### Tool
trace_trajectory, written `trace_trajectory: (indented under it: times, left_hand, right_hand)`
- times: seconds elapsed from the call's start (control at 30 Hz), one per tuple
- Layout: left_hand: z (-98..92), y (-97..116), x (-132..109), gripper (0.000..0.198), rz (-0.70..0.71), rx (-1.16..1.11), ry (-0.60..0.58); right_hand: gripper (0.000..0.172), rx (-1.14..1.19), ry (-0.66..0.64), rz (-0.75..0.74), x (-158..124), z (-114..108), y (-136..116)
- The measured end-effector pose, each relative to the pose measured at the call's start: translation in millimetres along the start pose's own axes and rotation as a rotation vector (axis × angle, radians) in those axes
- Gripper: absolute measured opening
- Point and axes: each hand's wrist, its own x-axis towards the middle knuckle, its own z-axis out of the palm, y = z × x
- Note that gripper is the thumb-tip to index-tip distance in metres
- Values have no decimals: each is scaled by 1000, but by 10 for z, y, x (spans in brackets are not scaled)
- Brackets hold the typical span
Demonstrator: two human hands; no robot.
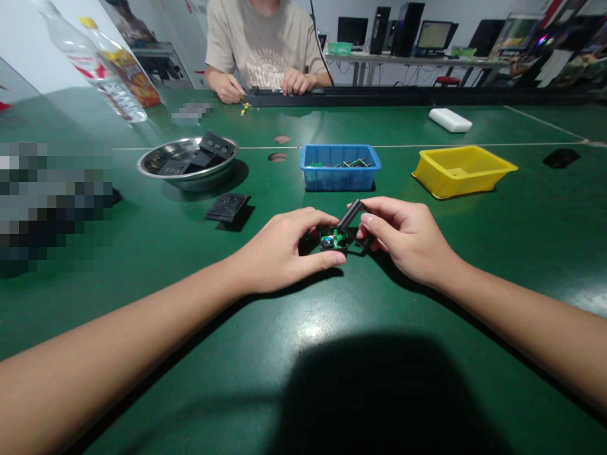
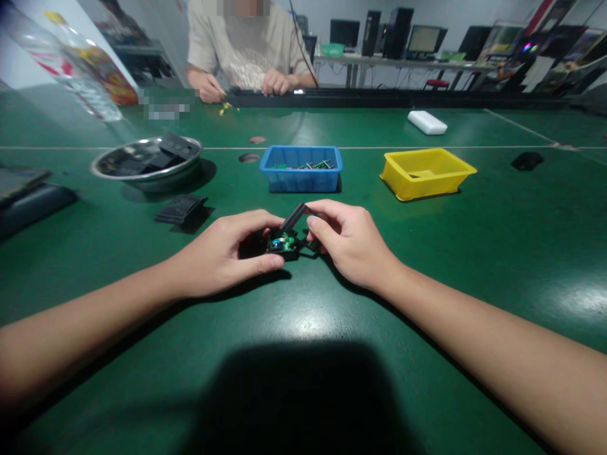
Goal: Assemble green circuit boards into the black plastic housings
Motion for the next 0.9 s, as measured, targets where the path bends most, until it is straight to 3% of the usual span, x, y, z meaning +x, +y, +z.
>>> trace_trajectory:
  times: [0.07, 0.23, 0.4, 0.57, 0.67, 0.8, 0.9]
  left_hand:
    - [1, 2, -8, 51, 5, 14, -11]
    - [39, -10, -27, 38, -29, 7, 10]
    - [65, -21, -42, 68, -67, -87, 65]
    - [42, -12, -49, 78, -18, -113, 54]
    - [16, 6, -47, 71, 27, -73, 72]
    - [-6, 30, -40, 47, 57, 18, 97]
    - [-11, 38, -37, 42, 70, 34, 83]
  right_hand:
    - [25, 21, 10, -2, 8, 0, 2]
    - [31, 92, 43, 11, 0, 4, 6]
    - [29, 142, -16, -23, -29, 0, 2]
    - [25, 129, -61, -58, -49, 3, -2]
    - [21, 42, -60, -92, -71, 14, -4]
    - [19, -70, -38, -146, -84, 19, 13]
    - [18, -83, -34, -148, -76, 15, 29]
